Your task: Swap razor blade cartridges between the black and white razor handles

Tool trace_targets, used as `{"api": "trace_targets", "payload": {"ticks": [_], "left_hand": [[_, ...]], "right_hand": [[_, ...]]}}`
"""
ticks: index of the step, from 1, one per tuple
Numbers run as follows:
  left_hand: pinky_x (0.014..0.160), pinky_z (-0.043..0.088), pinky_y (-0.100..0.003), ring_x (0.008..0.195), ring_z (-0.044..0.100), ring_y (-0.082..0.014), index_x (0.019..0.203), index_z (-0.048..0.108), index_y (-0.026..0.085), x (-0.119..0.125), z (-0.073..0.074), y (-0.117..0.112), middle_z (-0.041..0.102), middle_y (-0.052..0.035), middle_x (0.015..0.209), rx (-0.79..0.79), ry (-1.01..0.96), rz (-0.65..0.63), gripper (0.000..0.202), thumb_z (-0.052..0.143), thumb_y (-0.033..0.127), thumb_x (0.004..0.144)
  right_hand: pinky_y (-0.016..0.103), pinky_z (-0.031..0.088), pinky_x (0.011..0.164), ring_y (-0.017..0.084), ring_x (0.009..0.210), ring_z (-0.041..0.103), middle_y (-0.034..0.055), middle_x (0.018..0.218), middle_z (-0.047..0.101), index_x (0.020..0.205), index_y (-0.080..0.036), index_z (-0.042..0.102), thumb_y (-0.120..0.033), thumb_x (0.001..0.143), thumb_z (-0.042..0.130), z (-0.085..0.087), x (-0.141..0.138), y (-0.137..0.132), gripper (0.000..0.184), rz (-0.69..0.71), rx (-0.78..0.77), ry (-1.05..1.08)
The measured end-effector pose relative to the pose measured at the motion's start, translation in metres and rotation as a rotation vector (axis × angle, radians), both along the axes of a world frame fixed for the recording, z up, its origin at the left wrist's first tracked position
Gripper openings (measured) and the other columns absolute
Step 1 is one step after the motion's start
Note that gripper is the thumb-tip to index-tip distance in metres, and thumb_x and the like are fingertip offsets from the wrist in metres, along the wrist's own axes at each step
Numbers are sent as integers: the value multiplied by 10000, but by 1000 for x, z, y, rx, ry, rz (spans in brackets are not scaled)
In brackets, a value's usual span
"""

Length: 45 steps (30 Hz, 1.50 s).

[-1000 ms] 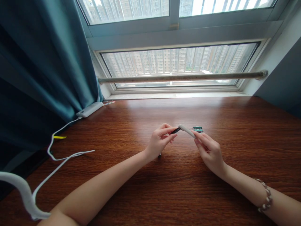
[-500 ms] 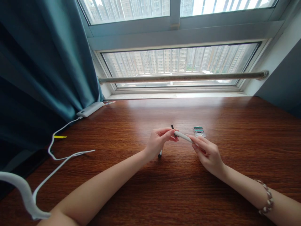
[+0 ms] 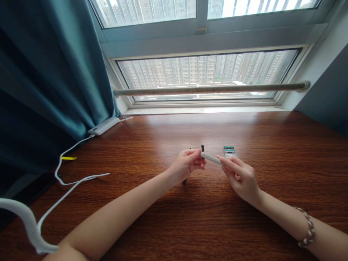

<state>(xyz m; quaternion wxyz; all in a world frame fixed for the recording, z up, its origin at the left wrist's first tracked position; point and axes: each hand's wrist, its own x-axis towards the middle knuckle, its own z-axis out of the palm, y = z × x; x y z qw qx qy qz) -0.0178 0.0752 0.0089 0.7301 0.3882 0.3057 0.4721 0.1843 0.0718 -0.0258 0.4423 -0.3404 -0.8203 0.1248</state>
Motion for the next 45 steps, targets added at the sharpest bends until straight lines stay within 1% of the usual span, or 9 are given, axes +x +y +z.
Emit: {"api": "trace_targets", "payload": {"ticks": [3, 9, 15, 21, 25, 28, 33, 39, 45], "left_hand": [[551, 386, -209, 524, 506, -77, 786, 634, 62, 0, 0, 0, 555, -28, 572, -3, -5, -28, 295, 571, 349, 759], [565, 387, -217, 510, 494, -69, 697, 604, 82, -2, -2, 2, 561, -33, 609, -28, -33, -50, 258, 585, 334, 750], [566, 379, -213, 522, 493, -72, 779, 633, 66, -1, -2, 1, 544, -26, 575, -31, -2, -62, 284, 568, 342, 762], [552, 365, -222, 512, 472, -70, 678, 604, 89, -1, -2, 0, 537, -23, 596, -9, -2, -46, 261, 621, 348, 712], [585, 376, -227, 533, 466, -69, 709, 612, 87, -1, -2, 0, 530, -20, 599, -25, -5, -48, 242, 645, 326, 694], [586, 379, -231, 546, 479, -74, 730, 626, 84, -1, -2, -1, 546, -30, 620, -28, -12, -59, 241, 655, 319, 684], [586, 383, -223, 538, 474, -63, 846, 649, 70, -1, -1, -1, 543, -30, 620, -39, 12, -81, 271, 613, 311, 728], [572, 381, -216, 544, 473, -65, 842, 650, 67, -1, -1, -1, 534, -32, 623, -27, -5, -100, 249, 606, 288, 736], [594, 400, -223, 558, 488, -73, 862, 656, 71, -1, 0, -1, 551, -37, 637, -17, 22, -79, 272, 634, 293, 707]], "right_hand": [[223, 378, 554, 90, 571, 476, 9, 772, 558, 1165, -278, 518, -138, 804, 494, 0, 1, 0, 388, 25, 6, -26], [224, 377, 551, 104, 593, 491, 10, 764, 565, 1158, -287, 529, -159, 805, 496, -1, 2, 3, 377, -109, 48, -47], [229, 398, 567, 105, 589, 503, 12, 762, 570, 1132, -287, 552, -170, 794, 507, 1, 5, 5, 360, -32, 63, -63], [238, 421, 596, 120, 631, 526, 28, 789, 586, 1132, -281, 556, -160, 787, 516, 0, 4, 5, 368, -107, 101, -68], [241, 434, 603, 127, 647, 538, 33, 793, 592, 1120, -275, 566, -162, 780, 521, 0, 5, 5, 361, -92, 116, -46], [237, 425, 588, 124, 634, 532, 29, 789, 591, 1108, -275, 575, -165, 779, 525, 1, 5, 6, 351, -78, 106, -43], [229, 377, 518, 109, 569, 478, 21, 768, 571, 1107, -256, 573, -193, 804, 503, 3, 6, 10, 317, -216, 18, 12], [236, 390, 550, 116, 606, 493, 26, 778, 569, 1114, -260, 567, -177, 794, 511, 2, 6, 10, 335, -102, 48, 23], [223, 362, 498, 94, 539, 457, 17, 778, 566, 1116, -256, 564, -188, 808, 495, 2, 5, 9, 323, -189, 19, 45]]}}
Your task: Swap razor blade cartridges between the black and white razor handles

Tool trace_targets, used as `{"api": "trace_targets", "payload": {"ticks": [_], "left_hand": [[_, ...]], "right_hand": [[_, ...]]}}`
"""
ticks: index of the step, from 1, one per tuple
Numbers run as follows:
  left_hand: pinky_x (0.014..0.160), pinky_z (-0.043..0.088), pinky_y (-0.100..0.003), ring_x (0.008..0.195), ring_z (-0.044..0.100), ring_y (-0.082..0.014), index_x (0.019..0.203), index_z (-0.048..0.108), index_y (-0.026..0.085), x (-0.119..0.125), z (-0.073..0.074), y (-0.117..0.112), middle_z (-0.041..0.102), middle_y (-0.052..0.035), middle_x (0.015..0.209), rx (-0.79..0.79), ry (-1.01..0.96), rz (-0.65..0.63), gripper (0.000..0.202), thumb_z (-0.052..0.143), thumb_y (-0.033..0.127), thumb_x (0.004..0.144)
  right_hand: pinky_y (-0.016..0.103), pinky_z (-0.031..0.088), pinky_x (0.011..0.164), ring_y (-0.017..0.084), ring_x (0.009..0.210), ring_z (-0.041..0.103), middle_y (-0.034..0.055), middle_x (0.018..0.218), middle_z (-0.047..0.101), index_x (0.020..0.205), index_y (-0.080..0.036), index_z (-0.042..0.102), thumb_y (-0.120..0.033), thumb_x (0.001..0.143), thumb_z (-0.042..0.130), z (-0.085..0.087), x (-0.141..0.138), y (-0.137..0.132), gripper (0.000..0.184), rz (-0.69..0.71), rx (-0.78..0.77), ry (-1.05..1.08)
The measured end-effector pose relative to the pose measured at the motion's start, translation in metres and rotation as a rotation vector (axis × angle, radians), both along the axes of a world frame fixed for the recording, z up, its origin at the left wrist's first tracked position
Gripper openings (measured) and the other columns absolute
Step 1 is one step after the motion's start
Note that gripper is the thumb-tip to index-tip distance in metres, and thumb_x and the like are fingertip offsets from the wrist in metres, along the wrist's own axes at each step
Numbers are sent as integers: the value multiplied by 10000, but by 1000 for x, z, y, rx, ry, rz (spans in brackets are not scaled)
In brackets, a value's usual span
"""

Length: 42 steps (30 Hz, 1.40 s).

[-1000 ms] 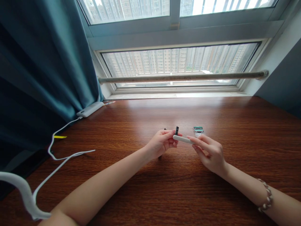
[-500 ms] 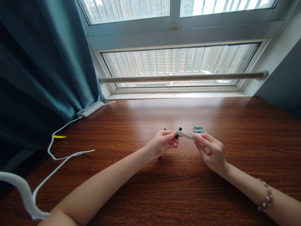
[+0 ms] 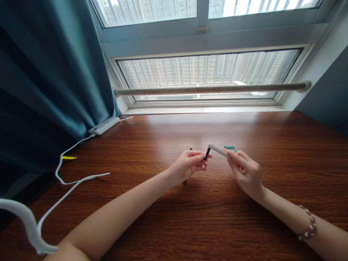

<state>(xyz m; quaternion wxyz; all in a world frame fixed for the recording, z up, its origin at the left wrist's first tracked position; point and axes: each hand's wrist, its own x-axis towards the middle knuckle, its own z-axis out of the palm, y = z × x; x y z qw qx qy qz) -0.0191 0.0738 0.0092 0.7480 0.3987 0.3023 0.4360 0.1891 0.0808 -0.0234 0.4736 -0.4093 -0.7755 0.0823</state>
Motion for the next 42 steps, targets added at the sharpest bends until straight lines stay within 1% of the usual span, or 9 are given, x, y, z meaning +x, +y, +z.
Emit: {"api": "trace_targets", "payload": {"ticks": [5, 10, 16, 21, 25, 30, 33, 39, 42], "left_hand": [[631, 433, -255, 629, 533, -112, 809, 668, 92, 2, 1, 0, 584, -49, 659, 18, 57, 78, 247, 682, 279, 648], [631, 446, -279, 597, 541, -118, 839, 672, 97, 2, -3, 0, 609, -56, 669, 118, 180, 114, 250, 655, 279, 669], [623, 451, -270, 594, 544, -126, 830, 671, 110, 2, 0, -2, 616, -42, 648, 293, 374, 221, 230, 641, 281, 679], [630, 468, -276, 588, 549, -129, 818, 667, 116, 4, 1, -5, 619, -34, 640, 322, 443, 252, 219, 651, 272, 665], [629, 480, -284, 597, 578, -140, 815, 652, 119, 3, -2, -5, 637, -48, 666, 330, 420, 240, 226, 636, 301, 682], [612, 499, -344, 561, 617, -173, 899, 590, 121, 3, -5, -6, 660, -76, 720, 332, 363, 205, 262, 600, 317, 724], [621, 508, -358, 570, 623, -179, 892, 581, 116, 4, -4, -6, 656, -76, 726, 329, 345, 220, 255, 610, 300, 719], [571, 511, -309, 552, 612, -149, 883, 586, 121, 6, 2, -5, 654, -66, 749, 234, 298, 251, 264, 636, 299, 695], [610, 511, -305, 591, 614, -146, 867, 605, 114, 6, 2, -4, 655, -59, 717, 236, 275, 266, 270, 631, 323, 697]], "right_hand": [[229, 399, 550, 115, 604, 501, 29, 774, 574, 1110, -260, 574, -192, 796, 503, 0, 2, 0, 328, 62, 52, -75], [220, 379, 514, 115, 593, 495, 24, 763, 578, 1114, -259, 570, -195, 805, 495, -2, 2, 1, 325, -41, 40, -68], [228, 399, 571, 122, 620, 512, 27, 761, 575, 1113, -266, 574, -199, 798, 504, -1, 1, 1, 329, 20, 73, -123], [219, 361, 504, 95, 514, 453, 11, 734, 571, 1104, -256, 578, -228, 818, 480, 0, 0, 2, 304, -79, 13, -74], [219, 348, 495, 86, 498, 423, 7, 758, 563, 1103, -247, 570, -225, 826, 474, 1, 0, 1, 294, -25, -41, -28], [219, 338, 494, 85, 499, 419, 4, 738, 556, 1109, -252, 567, -214, 820, 485, 1, 0, 0, 302, 8, -23, -71], [218, 343, 491, 85, 495, 423, 7, 738, 560, 1112, -251, 567, -217, 820, 482, 1, 0, 0, 306, 10, -9, -77], [225, 370, 529, 112, 571, 475, 21, 749, 568, 1128, -254, 557, -186, 806, 496, -1, 2, 1, 334, 43, 35, -95], [227, 378, 551, 116, 599, 491, 23, 767, 571, 1125, -260, 560, -181, 798, 505, -2, 2, 0, 340, 67, 56, -103]]}}
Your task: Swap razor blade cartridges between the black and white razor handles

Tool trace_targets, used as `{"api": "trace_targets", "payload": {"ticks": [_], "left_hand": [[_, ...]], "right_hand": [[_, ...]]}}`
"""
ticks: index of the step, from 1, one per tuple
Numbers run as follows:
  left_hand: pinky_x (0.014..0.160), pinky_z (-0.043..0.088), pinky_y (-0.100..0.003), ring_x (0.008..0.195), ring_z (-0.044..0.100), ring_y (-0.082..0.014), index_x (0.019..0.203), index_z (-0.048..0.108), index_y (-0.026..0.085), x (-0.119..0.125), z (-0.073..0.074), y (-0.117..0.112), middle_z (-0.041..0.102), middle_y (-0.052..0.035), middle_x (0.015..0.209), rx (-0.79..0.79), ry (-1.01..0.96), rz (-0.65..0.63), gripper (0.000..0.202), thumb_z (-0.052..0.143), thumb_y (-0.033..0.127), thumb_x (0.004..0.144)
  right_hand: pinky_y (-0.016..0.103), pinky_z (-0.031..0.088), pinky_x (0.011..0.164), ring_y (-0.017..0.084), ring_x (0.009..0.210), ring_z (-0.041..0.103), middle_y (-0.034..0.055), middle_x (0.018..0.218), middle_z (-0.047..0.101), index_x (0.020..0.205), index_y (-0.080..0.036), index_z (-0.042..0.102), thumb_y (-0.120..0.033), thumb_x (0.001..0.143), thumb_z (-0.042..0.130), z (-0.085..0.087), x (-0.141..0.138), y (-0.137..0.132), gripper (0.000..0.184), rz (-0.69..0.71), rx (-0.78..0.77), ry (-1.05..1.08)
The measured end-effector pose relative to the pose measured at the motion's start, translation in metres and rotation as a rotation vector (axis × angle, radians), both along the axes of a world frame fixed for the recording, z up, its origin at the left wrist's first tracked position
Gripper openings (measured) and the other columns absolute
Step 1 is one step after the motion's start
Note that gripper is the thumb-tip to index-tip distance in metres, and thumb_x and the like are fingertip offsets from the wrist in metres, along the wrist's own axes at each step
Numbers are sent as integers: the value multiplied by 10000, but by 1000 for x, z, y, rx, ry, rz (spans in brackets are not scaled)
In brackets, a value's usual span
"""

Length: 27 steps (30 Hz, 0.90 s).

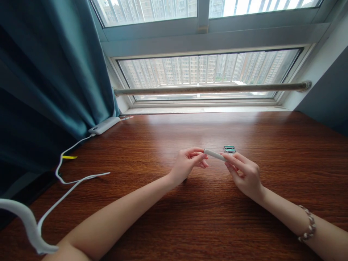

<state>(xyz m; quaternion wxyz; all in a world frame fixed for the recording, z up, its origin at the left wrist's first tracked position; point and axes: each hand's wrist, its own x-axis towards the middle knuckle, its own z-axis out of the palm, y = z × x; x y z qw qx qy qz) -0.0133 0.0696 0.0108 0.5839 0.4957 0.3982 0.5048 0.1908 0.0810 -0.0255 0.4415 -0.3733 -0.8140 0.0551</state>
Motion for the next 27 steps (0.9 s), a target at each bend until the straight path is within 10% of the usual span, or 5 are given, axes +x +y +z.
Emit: {"api": "trace_targets", "payload": {"ticks": [27], "left_hand": [[811, 489, -337, 927, 583, -199, 1006, 586, 161, -4, -5, 5, 621, -68, 1024, 61, -97, 50, 431, 711, 140, 593]], "right_hand": [[230, 352, 558, 116, 609, 481, 8, 755, 558, 1154, -297, 524, -164, 804, 505, -1, -1, -1, 375, 22, -44, -48]]}}
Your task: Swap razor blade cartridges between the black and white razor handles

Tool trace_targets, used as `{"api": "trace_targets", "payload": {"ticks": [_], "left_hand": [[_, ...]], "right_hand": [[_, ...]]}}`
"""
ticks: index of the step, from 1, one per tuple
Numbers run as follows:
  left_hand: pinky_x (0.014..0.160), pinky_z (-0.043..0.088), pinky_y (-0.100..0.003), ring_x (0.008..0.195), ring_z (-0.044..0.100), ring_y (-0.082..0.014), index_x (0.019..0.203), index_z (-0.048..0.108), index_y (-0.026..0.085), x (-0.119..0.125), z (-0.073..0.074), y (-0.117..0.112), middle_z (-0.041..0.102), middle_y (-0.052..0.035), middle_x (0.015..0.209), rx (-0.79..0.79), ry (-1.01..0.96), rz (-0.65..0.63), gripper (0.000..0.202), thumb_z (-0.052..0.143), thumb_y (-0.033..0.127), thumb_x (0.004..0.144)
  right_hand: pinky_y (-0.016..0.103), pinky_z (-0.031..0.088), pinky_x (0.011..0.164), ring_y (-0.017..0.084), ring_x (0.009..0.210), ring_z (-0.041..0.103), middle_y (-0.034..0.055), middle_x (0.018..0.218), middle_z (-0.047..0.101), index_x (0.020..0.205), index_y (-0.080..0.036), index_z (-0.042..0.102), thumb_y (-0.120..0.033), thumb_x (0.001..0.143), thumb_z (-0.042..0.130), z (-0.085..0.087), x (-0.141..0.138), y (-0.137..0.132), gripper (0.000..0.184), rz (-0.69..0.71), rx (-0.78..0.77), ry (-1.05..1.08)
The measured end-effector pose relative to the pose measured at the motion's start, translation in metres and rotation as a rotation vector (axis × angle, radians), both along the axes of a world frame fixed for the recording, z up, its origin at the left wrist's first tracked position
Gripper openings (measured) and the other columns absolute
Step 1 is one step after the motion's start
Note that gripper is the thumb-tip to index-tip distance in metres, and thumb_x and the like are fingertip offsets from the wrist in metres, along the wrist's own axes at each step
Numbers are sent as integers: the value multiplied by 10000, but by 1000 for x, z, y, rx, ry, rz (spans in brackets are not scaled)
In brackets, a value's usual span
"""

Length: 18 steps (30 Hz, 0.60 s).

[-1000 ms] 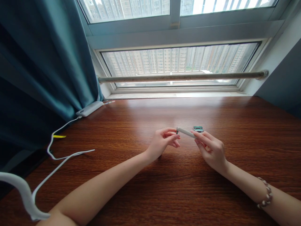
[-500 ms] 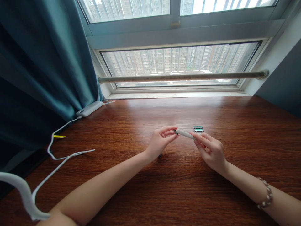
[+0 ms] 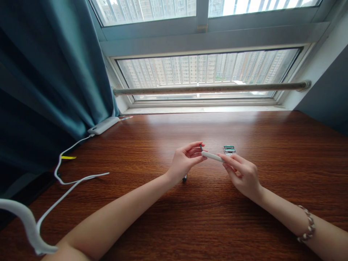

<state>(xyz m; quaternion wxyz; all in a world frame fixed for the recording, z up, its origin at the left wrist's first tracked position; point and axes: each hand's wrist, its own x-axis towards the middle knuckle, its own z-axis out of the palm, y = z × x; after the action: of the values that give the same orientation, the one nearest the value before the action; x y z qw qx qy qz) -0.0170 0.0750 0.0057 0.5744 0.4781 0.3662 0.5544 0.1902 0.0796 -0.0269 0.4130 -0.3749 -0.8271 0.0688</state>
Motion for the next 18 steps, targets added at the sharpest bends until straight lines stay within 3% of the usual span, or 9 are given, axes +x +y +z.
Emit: {"api": "trace_targets", "payload": {"ticks": [10, 14, 18], "left_hand": [[788, 493, -335, 820, 617, -175, 1043, 585, 166, -2, -2, 1, 650, -40, 868, -4, 36, -84, 467, 712, 133, 595], [710, 509, -316, 710, 624, -147, 1057, 573, 175, -1, -4, -1, 633, -27, 844, -5, 60, -139, 486, 712, 131, 594], [632, 511, -306, 612, 623, -133, 1097, 541, 178, 0, -2, -1, 618, -24, 846, -25, 57, -135, 496, 691, 156, 624]], "right_hand": [[231, 339, 527, 103, 556, 446, 8, 742, 547, 1130, -275, 547, -186, 811, 499, 2, 0, 1, 334, -1, -52, 34], [227, 319, 489, 81, 490, 396, -4, 734, 541, 1120, -273, 550, -204, 822, 493, 2, -1, 3, 311, -37, -122, 106], [227, 336, 513, 88, 531, 429, 8, 783, 556, 1120, -278, 550, -197, 817, 497, 1, 0, 2, 319, 27, -102, 93]]}}
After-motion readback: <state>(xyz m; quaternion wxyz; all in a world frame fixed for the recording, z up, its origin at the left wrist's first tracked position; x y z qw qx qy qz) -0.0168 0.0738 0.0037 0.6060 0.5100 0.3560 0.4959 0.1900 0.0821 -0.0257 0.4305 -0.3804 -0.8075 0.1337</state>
